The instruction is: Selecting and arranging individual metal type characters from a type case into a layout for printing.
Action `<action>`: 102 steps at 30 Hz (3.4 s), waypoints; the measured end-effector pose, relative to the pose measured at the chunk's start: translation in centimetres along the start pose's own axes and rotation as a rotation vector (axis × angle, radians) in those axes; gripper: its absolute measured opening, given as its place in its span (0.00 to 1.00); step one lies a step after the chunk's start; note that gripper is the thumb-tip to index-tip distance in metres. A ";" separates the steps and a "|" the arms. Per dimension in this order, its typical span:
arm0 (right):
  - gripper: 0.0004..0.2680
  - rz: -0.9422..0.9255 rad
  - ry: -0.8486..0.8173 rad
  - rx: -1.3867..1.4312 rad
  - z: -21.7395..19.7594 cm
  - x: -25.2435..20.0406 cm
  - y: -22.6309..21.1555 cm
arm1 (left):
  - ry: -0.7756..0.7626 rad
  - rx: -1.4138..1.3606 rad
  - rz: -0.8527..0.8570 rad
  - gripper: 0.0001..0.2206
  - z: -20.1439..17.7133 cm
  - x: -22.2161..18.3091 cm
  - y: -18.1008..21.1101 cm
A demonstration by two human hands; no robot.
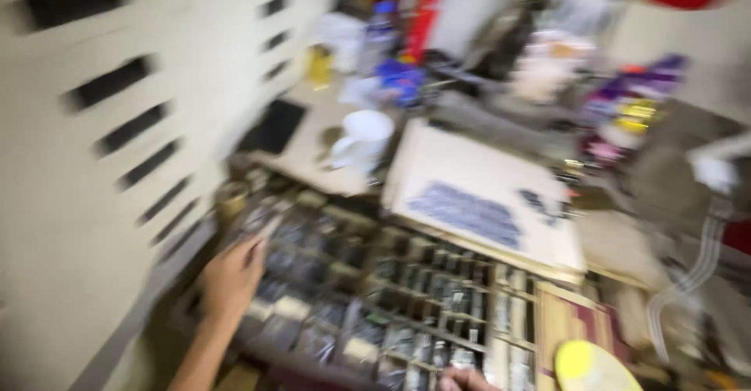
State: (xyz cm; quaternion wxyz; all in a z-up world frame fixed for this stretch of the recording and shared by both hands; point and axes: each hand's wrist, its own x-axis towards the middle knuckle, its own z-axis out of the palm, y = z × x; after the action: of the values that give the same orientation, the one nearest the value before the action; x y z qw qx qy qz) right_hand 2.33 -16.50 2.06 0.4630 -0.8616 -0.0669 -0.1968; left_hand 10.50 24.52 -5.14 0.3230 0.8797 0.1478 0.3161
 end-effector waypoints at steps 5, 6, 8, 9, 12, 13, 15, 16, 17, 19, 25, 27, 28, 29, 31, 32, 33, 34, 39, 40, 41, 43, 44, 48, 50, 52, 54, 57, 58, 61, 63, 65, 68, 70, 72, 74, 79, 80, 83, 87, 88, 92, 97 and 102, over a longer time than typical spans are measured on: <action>0.04 -0.126 0.119 -0.238 -6.5 7.6 -1.2 | 0.029 0.053 0.105 0.12 -0.1 -1.6 3.3; 0.08 -0.199 0.069 -0.355 -7.7 9.2 -1.5 | -0.025 -0.026 0.027 0.14 -0.8 -2.1 4.3; 0.08 -0.279 0.090 -0.422 -7.7 11.6 -2.2 | -0.008 -0.040 0.146 0.17 -0.7 -1.7 6.6; 0.08 -0.365 0.102 -0.488 -7.7 12.8 -2.6 | 0.014 -0.053 0.256 0.20 -0.7 -1.6 7.7; 0.10 -0.413 0.085 -0.618 -6.8 15.6 -0.8 | 0.078 -0.176 0.526 0.23 -1.6 0.4 14.1; 0.10 -0.418 0.087 -0.617 -6.3 15.7 -0.8 | 0.083 -0.175 0.527 0.23 -2.3 0.9 16.4; 0.10 -0.436 0.126 -0.663 -5.5 15.7 -0.7 | 0.009 -0.180 0.719 0.30 -3.6 1.8 21.0; 0.10 -0.438 0.127 -0.664 -5.4 15.7 -1.4 | 0.011 -0.181 0.719 0.30 -2.9 2.3 21.6; 0.11 -0.421 0.069 -0.621 -5.3 15.6 -2.1 | -0.017 -0.142 0.746 0.31 -2.2 2.8 22.1; 0.12 -0.406 0.013 -0.576 -5.1 15.7 -2.3 | -0.043 -0.102 0.773 0.31 -0.9 3.3 22.6; 0.16 -0.322 -0.070 -0.598 -4.7 16.8 -1.9 | -0.037 -0.020 0.807 0.26 0.2 3.1 22.9; 0.16 -0.331 -0.071 -0.613 -4.6 17.0 -2.3 | -0.028 -0.029 0.819 0.26 0.3 3.0 23.0; 0.16 -0.332 -0.072 -0.611 -4.6 17.0 -2.1 | -0.028 -0.027 0.819 0.26 0.2 3.0 23.1; 0.15 -0.321 -0.077 -0.616 -4.7 17.0 -1.9 | -0.026 -0.021 0.820 0.26 0.1 2.9 23.2; 0.14 -0.308 -0.082 -0.621 -4.8 17.1 -1.8 | -0.025 -0.013 0.821 0.25 0.1 2.9 23.3; 0.14 -0.292 -0.099 -0.627 -4.9 17.2 -1.8 | -0.025 -0.014 0.816 0.26 0.2 2.8 23.3; 0.14 -0.273 -0.114 -0.633 -5.1 17.3 -1.9 | -0.026 -0.017 0.813 0.26 0.3 2.8 23.3; 0.14 -0.269 -0.113 -0.634 -5.1 17.4 -1.8 | -0.029 -0.018 0.815 0.26 0.4 2.7 23.2; 0.14 -0.192 -0.170 -0.607 -5.3 17.8 -1.9 | -0.078 -0.007 0.778 0.28 0.4 2.4 23.0; 0.14 -0.192 -0.171 -0.607 -5.5 17.7 -2.2 | -0.078 -0.007 0.778 0.28 0.3 2.2 23.0; 0.14 -0.194 -0.159 -0.593 -5.8 17.5 -2.5 | -0.073 -0.007 0.775 0.31 0.2 2.1 23.0; 0.14 -0.194 -0.146 -0.579 -6.0 17.2 -2.7 | -0.070 -0.009 0.773 0.34 -0.4 1.6 23.2; 0.15 -0.239 -0.113 -0.492 -6.0 17.1 -2.6 | -0.062 -0.012 0.772 0.35 -0.9 1.3 23.5; 0.16 -0.282 -0.083 -0.386 -6.5 17.2 -3.4 | 0.021 -0.184 0.792 0.31 -1.6 -0.5 25.6; 0.16 -0.308 -0.050 -0.292 -6.5 16.3 -3.5 | 0.010 -0.252 0.863 0.25 -1.4 -2.2 26.7; 0.17 -0.338 -0.027 -0.195 -6.7 14.9 -5.0 | 0.005 -0.314 0.927 0.19 -1.0 -3.6 27.5; 0.20 -0.324 -0.181 -0.148 -6.9 11.8 -7.7 | -0.128 -0.263 0.999 0.23 -0.7 -5.5 27.7; 0.21 -0.201 -0.186 -0.176 -5.1 8.2 -6.3 | -0.094 -0.154 1.013 0.14 0.1 -7.3 26.9; 0.21 -0.192 -0.205 -0.169 -4.2 7.3 -4.6 | -0.108 -0.144 0.997 0.14 0.8 -8.2 25.8; 0.19 -0.060 -0.300 0.204 -2.4 4.1 -1.2 | -0.255 -0.286 0.950 0.15 2.5 -11.2 22.4; 0.18 0.363 -0.378 0.432 -2.0 2.2 -0.9 | -0.432 -0.577 0.656 0.14 3.1 -13.1 20.0; 0.14 0.344 -0.350 0.505 -0.8 -0.2 1.1 | -0.595 -0.659 0.443 0.13 1.1 -13.2 20.1; 0.09 0.306 -0.287 0.543 -0.1 -2.5 1.2 | -0.818 -0.771 0.129 0.14 -0.5 -13.8 19.6; 0.08 0.300 -0.263 0.511 0.0 -3.0 0.3 | -0.895 -0.798 0.020 0.15 -0.6 -14.3 19.1; 0.08 0.303 -0.273 0.487 -0.1 -3.0 -0.3 | -0.827 -0.848 0.169 0.14 -0.3 -14.7 18.6; 0.08 0.297 -0.283 0.452 -0.1 -3.1 -0.5 | -0.833 -0.829 0.160 0.14 -0.2 -15.0 18.2; 0.09 0.200 -0.311 0.382 -0.1 -3.1 -1.0 | -0.807 -0.841 0.224 0.14 0.4 -15.4 17.5; 0.09 0.180 -0.310 0.374 0.0 -3.1 -1.0 | -0.789 -0.828 0.266 0.14 0.5 -15.4 17.4; 0.09 0.159 -0.308 0.387 0.3 -3.2 -0.5 | -0.746 -0.806 0.314 0.14 0.1 -15.1 17.6; 0.08 0.216 -0.314 0.446 0.5 -3.1 -0.5 | -0.769 -0.775 0.245 0.16 -0.3 -15.2 17.6; 0.08 0.217 -0.316 0.446 0.6 -3.1 -0.3 | -0.769 -0.775 0.244 0.16 -0.4 -15.2 17.6; 0.07 0.316 -0.350 0.521 0.8 -3.3 0.1 | -0.718 -0.792 0.301 0.14 -0.3 -15.4 17.5; 0.06 0.334 -0.358 0.547 1.0 -3.5 0.4 | -0.714 -0.769 0.287 0.13 -0.6 -15.6 17.4; 0.05 0.321 -0.379 0.568 1.2 -3.6 0.4 | -0.713 -0.737 0.275 0.14 -0.2 -16.0 17.0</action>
State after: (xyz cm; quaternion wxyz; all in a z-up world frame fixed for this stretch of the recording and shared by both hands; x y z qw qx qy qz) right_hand -0.52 -15.50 -0.22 0.6880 -0.7194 -0.0675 0.0679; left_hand -0.75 4.48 -1.09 0.5965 0.7720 -0.2087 0.0677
